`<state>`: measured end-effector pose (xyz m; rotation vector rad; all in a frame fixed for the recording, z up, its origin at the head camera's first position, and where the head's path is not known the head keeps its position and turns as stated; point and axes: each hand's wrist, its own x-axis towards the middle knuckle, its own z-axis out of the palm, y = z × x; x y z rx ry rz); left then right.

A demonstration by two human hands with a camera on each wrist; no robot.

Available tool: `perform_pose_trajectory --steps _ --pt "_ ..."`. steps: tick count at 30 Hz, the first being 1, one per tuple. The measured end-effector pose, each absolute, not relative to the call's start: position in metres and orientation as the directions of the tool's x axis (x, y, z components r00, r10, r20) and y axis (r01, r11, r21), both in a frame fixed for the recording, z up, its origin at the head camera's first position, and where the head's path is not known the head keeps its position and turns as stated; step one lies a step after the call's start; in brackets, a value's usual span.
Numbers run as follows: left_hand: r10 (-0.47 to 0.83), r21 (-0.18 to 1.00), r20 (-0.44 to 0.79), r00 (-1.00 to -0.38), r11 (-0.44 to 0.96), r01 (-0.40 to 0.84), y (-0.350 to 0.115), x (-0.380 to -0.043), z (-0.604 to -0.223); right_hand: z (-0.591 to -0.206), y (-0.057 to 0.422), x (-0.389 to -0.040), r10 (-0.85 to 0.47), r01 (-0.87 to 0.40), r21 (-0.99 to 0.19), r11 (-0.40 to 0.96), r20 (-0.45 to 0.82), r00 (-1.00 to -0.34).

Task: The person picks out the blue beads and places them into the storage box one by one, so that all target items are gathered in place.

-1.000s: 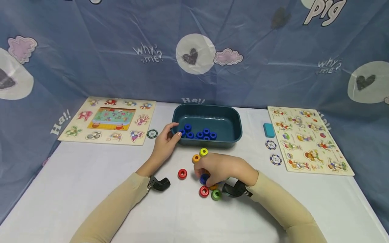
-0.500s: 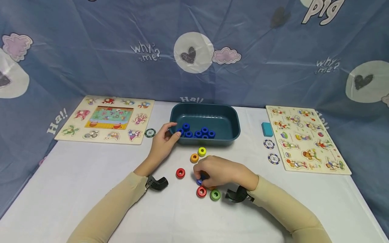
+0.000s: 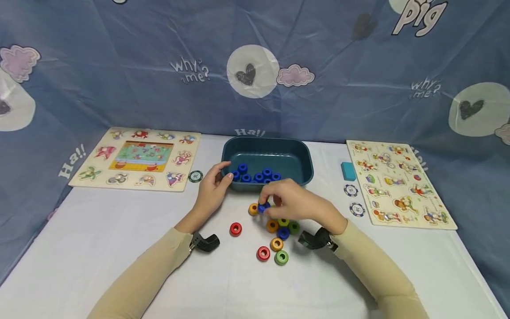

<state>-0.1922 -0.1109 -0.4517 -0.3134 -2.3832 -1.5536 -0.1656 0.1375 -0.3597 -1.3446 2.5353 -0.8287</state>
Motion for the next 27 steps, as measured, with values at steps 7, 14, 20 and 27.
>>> perform_pose_trajectory --steps 7,14,20,27 --pt "0.031 0.863 0.336 -0.941 0.389 0.321 -0.114 -0.192 -0.452 -0.343 0.146 -0.209 -0.589 -0.630 -0.505 0.590 0.264 -0.764" --pt "0.035 0.872 0.325 -0.945 0.377 0.313 -0.112 -0.190 -0.451 -0.379 0.149 -0.246 -0.454 -0.467 -0.494 0.734 0.156 -0.877" --pt "0.040 0.867 0.337 -0.941 0.377 0.327 -0.112 -0.191 -0.450 -0.391 0.153 -0.252 -0.436 -0.435 -0.499 0.749 0.122 -0.891" --pt "0.035 0.864 0.329 -0.944 0.393 0.316 -0.111 -0.192 -0.450 -0.394 0.152 -0.253 -0.468 -0.448 -0.471 0.760 0.082 -0.880"
